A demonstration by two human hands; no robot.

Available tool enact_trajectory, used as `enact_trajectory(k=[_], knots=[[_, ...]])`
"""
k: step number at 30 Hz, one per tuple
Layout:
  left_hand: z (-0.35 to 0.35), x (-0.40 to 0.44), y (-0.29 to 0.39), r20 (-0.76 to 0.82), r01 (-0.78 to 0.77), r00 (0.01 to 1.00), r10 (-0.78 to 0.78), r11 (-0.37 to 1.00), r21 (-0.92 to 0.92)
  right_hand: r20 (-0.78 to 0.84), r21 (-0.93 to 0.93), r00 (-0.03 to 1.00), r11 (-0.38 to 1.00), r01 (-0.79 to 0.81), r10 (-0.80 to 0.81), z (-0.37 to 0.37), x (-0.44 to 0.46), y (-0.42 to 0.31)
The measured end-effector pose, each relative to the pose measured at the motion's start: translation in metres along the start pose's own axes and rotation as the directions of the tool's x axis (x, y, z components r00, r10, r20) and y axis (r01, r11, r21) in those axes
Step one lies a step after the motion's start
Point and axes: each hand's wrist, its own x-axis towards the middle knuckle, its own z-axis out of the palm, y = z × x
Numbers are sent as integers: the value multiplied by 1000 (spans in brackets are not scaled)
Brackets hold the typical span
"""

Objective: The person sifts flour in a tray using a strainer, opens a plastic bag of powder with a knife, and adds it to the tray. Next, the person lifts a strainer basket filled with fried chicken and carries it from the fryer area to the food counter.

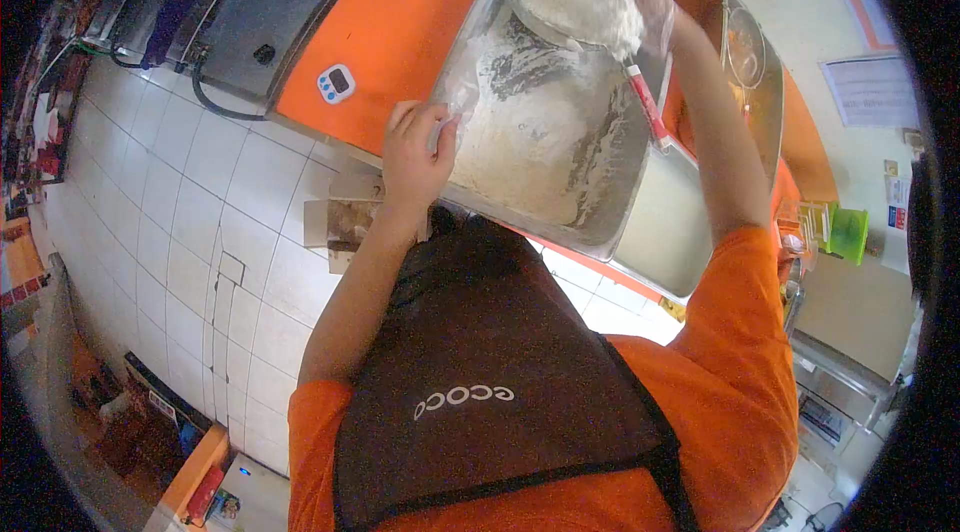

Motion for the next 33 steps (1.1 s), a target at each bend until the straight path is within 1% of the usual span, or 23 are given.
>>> enact_trajectory(k=[1, 3, 4, 5, 6, 7, 8, 9, 10, 11, 12, 13, 14, 15, 16, 19, 22, 24, 26, 28, 29, 31, 33], knots=[[0, 0, 1, 2, -1, 1000, 1, 1000, 0, -102, 361, 968, 915, -179, 230, -5, 6, -16], [-1, -1, 2, 11, -2, 1000, 2, 1000, 2, -106, 48, 983, 988, -144, 149, -51, 46, 15], [-1, 0, 2, 22, 2, 1000, -2, 1000, 0, -99, -174, 992, 980, -95, 79, -58, 51, 21], [-2, 1, 3, 35, 9, 999, -9, 1000, -2, -92, -388, 996, 921, -44, 8, -65, 55, 28], [-3, 1, 4, 47, 16, 999, -16, 1000, -2, -56, -631, 995, 776, 32, -86, -62, 54, 26], [-3, 0, 3, 35, 2, 999, -2, 1000, 1, 7, -821, 986, 562, 102, -168, -59, 54, 22], [-2, 0, 3, 22, -13, 1000, 13, 1000, 5, 92, -942, 969, 297, 160, -230, -56, 56, 19], [-1, 1, 2, 8, -27, 1000, 27, 1000, 8, 189, -980, 946, 5, 198, -264, -51, 57, 15], [-1, 1, 2, 0, -17, 1000, 17, 1000, 5, 291, -934, 919, -288, 212, -268, -43, 55, 10], [-1, 1, 3, -7, -8, 1000, 8, 1000, 0, 363, -923, 880, 13, 385, -305, -28, 45, 15], [-1, 2, 4, -14, 1, 1000, -1, 1000, -4, 292, -890, 907, 260, 374, -305, 14, 20, 13], [-1, 2, 4, -7, -4, 1000, 4, 1000, 0, 219, -799, 928, 490, 348, -302, 56, -6, 9], [-2, 2, 3, 0, -9, 1000, 9, 1000, 6, 28, -745, 979, 649, 155, -201, 97, -25, 2], [-2, 2, 2, 7, -13, 1000, 13, 1000, 14, 137, -914, 970, 351, 202, -201, 110, -10, 59], [-2, 1, 1, 5, -13, 1000, 13, 1000, 10, 238, -970, 957, 14, 244, -164, 125, 8, 122], [0, 0, 0, 7, -11, 1000, 11, 1000, 10, 115, -991, 976, -84, 101, -183, 117, 27, 170], [0, -1, -1, 22, -4, 1000, 4, 1000, 25, -60, -996, 975, -54, -73, -214, 81, 62, 192], [-1, -1, -4, 51, 0, 999, -2, 1000, 30, -171, -984, 950, -11, -180, -262, 65, 90, 194], [-1, 1, -2, 61, 8, 998, -10, 1000, 31, -268, -963, 915, 59, -263, -302, 62, 123, 194], [-1, 3, 0, 68, 9, 998, -11, 999, 37, -319, -948, 887, 107, -300, -335, 83, 143, 190], [-2, 4, 1, 67, 4, 998, -7, 999, 46, -313, -950, 885, 123, -288, -345, 98, 150, 188], [-3, 3, 3, 68, 14, 998, -18, 999, 45, -252, -968, 905, 112, -227, -342, 134, 145, 181], [-3, 5, 5, 64, 32, 997, -33, 999, 23, -74, -996, 960, 60, -60, -269, 167, 108, 162]])
